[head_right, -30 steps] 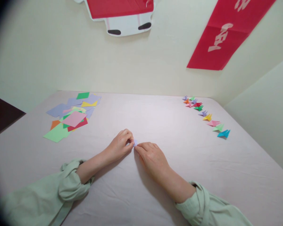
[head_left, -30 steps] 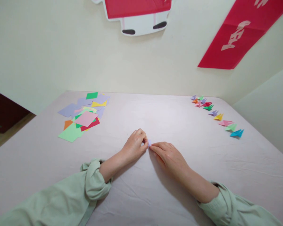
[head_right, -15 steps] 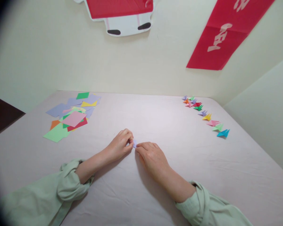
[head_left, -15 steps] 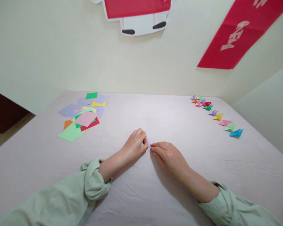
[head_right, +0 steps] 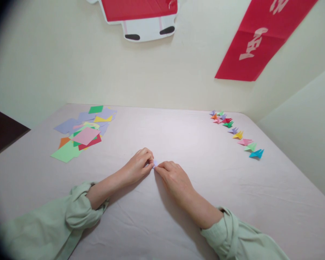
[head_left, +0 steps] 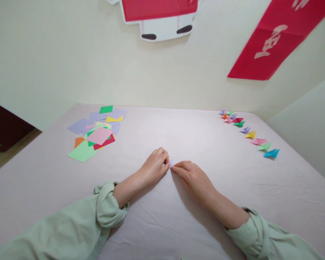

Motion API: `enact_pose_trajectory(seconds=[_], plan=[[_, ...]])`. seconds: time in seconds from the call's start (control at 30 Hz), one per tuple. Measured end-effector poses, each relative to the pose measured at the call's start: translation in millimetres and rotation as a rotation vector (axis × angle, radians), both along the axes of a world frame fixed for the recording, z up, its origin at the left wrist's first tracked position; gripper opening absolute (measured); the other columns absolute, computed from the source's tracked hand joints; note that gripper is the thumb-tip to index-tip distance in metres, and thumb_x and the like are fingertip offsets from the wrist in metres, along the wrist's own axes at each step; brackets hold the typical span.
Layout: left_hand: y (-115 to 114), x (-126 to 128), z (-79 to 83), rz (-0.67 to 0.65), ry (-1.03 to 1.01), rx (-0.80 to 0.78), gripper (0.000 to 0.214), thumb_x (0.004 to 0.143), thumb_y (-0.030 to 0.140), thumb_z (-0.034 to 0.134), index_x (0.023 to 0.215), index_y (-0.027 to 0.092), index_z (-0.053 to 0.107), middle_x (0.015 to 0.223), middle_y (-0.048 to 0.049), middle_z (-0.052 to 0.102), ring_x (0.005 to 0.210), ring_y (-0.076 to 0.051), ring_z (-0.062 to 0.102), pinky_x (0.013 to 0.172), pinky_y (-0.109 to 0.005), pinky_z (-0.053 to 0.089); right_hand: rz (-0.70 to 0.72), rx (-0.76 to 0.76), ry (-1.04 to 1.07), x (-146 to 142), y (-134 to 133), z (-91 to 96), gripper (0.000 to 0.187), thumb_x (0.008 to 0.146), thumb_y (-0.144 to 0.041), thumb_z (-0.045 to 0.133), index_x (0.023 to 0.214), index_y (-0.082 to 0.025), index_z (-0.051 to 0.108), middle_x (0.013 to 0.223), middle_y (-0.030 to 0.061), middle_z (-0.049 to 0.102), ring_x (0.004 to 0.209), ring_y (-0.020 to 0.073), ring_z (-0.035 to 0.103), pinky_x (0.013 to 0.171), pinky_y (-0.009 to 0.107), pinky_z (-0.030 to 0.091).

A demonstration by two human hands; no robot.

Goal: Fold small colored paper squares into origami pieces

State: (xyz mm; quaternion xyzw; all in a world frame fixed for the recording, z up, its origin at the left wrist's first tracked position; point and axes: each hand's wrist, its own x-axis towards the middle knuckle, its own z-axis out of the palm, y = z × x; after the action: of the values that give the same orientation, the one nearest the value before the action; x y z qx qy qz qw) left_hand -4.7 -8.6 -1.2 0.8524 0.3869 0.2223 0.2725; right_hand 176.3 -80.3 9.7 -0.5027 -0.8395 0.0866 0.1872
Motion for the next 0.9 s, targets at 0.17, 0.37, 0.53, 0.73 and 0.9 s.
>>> enact_pose_trajectory(seconds=[0.17, 0.37, 0.53, 0.73, 0.9], plan=[[1.0, -1.0, -2.8, 0.010, -0.001, 0.024, 0.008, 0.083, 0.013, 0.052, 0.078, 0.019, 0.052, 0.087, -0.0039, 0.055, 0.086, -0.019, 0.051, 0.077, -0.032, 0.044, 0.005, -0.023, 0.021, 0.2, -0.2, 1.8, 0.030, 0.088, -0.007, 0.052, 0.111, -0.019, 0.068, 0.103, 0.0074, 0.069, 0.093, 0.0216, 0.062, 0.082, 0.036, 0.051], [-0.3, -1.4, 0.9, -0.002, 0.005, 0.017, 0.010, 0.085, 0.013, 0.050, 0.077, 0.019, 0.052, 0.086, -0.0042, 0.054, 0.085, -0.019, 0.051, 0.077, -0.032, 0.043, 0.015, -0.064, 0.106, 3.3, 2.3, -0.1, 0.036, 0.090, -0.005, 0.046, 0.118, -0.019, 0.063, 0.105, 0.0089, 0.068, 0.096, 0.0210, 0.061, 0.084, 0.037, 0.053], [-0.3, -1.9, 1.0, -0.012, -0.009, 0.011, 0.008, 0.085, 0.014, 0.052, 0.078, 0.019, 0.052, 0.087, -0.0040, 0.054, 0.085, -0.018, 0.051, 0.077, -0.031, 0.043, 0.023, -0.066, 0.112, 5.3, 3.2, -5.0, 0.036, 0.090, -0.005, 0.047, 0.118, -0.019, 0.065, 0.106, 0.0089, 0.067, 0.098, 0.0206, 0.061, 0.084, 0.035, 0.054], [0.3, -2.3, 1.3, -0.016, 0.006, -0.002, 0.007, 0.085, 0.015, 0.054, 0.078, 0.018, 0.053, 0.088, -0.0043, 0.054, 0.086, -0.019, 0.051, 0.078, -0.031, 0.043, 0.041, -0.046, 0.134, 6.9, 2.8, -7.3, 0.036, 0.089, -0.003, 0.047, 0.115, -0.020, 0.066, 0.108, 0.0092, 0.067, 0.100, 0.0208, 0.062, 0.086, 0.037, 0.055], [-0.5, -2.6, 6.0, -0.040, 0.006, -0.026, 0.008, 0.086, 0.014, 0.052, 0.079, 0.017, 0.053, 0.089, -0.0052, 0.055, 0.086, -0.019, 0.051, 0.078, -0.031, 0.043, 0.051, -0.049, 0.163, 9.1, 3.7, -6.1, 0.036, 0.088, -0.002, 0.047, 0.113, -0.019, 0.066, 0.107, 0.0099, 0.068, 0.099, 0.0215, 0.062, 0.084, 0.038, 0.056]])
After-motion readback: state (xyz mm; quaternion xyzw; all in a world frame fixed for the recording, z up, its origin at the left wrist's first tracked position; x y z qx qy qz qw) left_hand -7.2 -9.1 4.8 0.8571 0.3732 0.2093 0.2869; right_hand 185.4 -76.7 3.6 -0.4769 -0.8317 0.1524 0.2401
